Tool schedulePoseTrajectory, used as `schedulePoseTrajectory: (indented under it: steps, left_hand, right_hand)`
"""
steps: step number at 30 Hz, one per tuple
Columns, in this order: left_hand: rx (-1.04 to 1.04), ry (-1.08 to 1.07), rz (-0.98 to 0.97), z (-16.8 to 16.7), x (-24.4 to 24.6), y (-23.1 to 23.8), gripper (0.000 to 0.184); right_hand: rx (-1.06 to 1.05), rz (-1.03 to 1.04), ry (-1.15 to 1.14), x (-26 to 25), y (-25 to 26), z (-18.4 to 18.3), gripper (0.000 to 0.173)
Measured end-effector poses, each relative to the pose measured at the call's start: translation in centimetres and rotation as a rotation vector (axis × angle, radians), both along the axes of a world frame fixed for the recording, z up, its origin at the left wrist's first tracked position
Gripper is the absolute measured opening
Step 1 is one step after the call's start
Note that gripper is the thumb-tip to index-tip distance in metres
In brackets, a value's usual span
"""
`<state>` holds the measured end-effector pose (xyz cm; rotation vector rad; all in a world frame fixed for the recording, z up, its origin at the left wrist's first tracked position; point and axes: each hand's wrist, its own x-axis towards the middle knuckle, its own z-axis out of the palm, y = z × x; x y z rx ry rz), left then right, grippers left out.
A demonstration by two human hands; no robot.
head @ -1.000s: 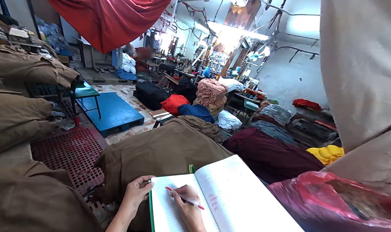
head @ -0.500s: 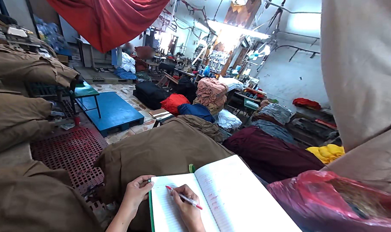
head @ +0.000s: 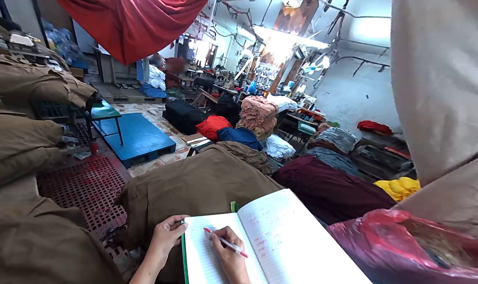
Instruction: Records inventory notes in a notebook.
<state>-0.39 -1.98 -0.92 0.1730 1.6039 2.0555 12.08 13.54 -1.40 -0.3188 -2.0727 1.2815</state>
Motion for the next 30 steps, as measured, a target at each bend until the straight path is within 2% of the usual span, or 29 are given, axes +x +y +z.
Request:
schedulePoseTrajectory:
  steps: [18,24,30]
  left_hand:
    - [0.007,0.005,0.022,-0.28,0.27,0.07,0.021]
    - [0.004,0.001,0.023,-0.20,0.20,0.04,0.021]
    - [-0.024,0.027,-0.003,0.01,0.26,-0.18,0.021]
  right_hand:
    - [-0.019,0.001,-0.041,0.44,-0.28,0.73,0.005]
    - [-0.074,-0.145,0.049,0.60,-0.70,0.69,0.004]
    - [-0.040,-0.147,-0.015,0.41,-0.75,0.82,0.006]
